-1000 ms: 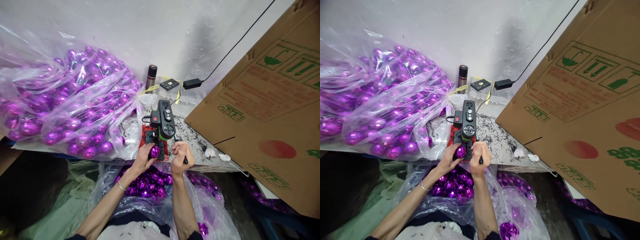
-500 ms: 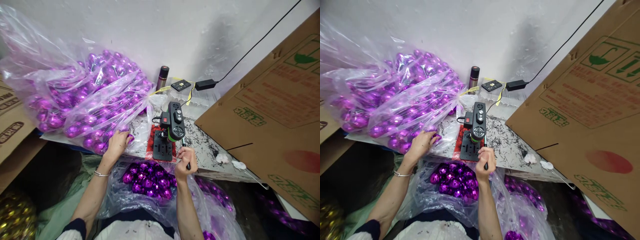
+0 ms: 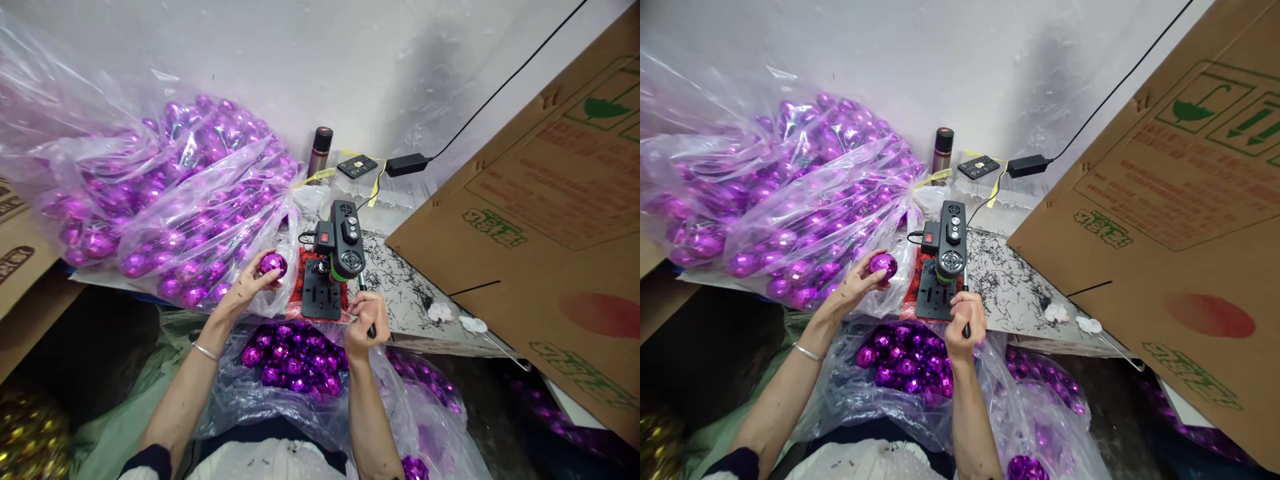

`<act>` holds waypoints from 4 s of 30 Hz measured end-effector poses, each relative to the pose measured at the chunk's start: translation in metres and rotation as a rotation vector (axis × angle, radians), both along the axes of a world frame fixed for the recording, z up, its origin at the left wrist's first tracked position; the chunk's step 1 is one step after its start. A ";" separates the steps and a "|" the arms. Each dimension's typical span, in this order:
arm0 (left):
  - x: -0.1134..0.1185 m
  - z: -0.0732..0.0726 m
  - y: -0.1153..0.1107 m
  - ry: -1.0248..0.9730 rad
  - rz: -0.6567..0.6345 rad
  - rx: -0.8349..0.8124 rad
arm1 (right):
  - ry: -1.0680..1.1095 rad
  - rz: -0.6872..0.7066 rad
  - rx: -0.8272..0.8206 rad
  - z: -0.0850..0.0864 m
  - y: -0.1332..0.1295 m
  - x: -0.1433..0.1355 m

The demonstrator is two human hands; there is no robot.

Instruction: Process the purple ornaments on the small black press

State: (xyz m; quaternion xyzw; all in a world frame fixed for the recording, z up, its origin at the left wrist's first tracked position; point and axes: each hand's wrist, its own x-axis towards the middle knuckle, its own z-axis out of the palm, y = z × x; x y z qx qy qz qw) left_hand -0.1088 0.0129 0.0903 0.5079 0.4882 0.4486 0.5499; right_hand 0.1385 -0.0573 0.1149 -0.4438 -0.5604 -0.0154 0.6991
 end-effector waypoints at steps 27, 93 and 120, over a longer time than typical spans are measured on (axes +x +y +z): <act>0.098 -0.071 -0.011 0.370 -0.004 0.347 | -0.049 0.012 -0.033 0.041 0.003 0.004; 0.109 -0.094 -0.008 0.429 -0.083 0.527 | 0.032 0.031 0.016 -0.046 0.000 0.000; 0.109 -0.091 -0.010 0.448 -0.076 0.560 | -0.148 -0.032 0.093 -0.049 0.005 0.000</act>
